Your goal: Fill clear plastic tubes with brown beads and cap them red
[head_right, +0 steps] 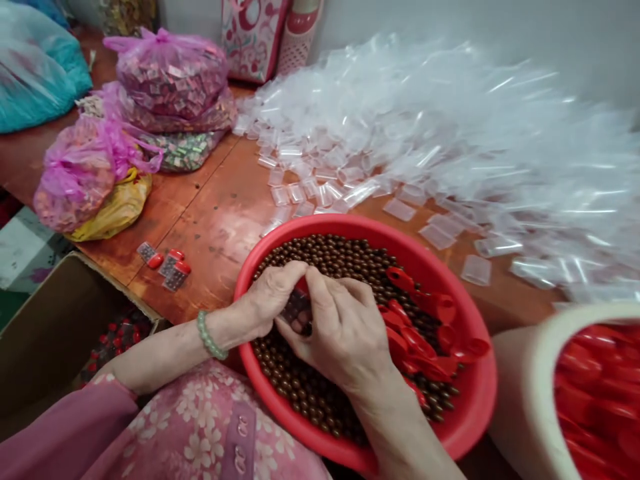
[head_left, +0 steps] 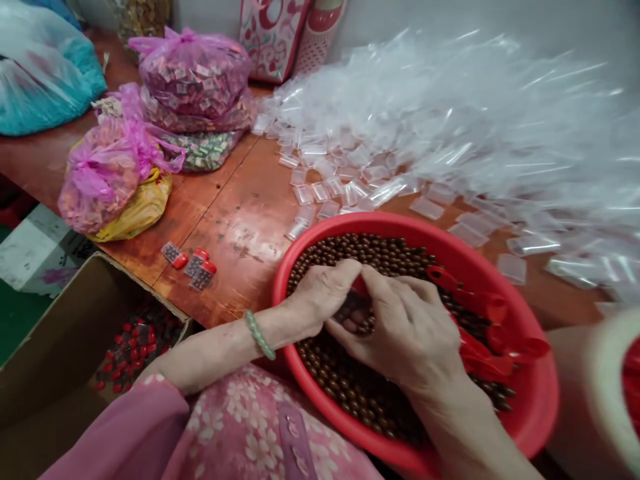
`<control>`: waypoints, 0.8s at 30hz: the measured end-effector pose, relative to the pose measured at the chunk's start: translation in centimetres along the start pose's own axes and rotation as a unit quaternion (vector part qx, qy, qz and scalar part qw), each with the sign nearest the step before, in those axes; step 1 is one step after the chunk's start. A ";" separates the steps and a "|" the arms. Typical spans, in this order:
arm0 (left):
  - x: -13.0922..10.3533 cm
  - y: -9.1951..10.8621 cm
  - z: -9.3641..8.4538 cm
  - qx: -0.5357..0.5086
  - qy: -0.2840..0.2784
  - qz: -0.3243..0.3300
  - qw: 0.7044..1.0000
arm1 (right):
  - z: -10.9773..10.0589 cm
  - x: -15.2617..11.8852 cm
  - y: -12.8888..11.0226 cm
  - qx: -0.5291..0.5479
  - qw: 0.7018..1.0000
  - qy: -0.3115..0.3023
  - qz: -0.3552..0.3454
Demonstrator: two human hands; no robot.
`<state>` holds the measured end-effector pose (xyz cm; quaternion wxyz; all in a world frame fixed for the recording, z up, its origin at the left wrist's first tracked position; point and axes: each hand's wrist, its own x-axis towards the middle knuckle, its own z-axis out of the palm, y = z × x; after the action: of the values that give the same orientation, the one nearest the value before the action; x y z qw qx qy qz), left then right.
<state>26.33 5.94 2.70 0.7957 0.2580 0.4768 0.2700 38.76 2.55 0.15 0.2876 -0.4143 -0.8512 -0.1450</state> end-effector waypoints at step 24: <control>2.6 4.3 -15.0 0.716 0.259 0.325 0.561 | -0.3 -2.4 4.8 0.038 0.935 -0.225 0.271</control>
<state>13.11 13.11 -2.22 0.0505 0.7994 0.5831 0.1352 43.85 3.86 -1.00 0.1324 -0.6396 -0.7541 0.0678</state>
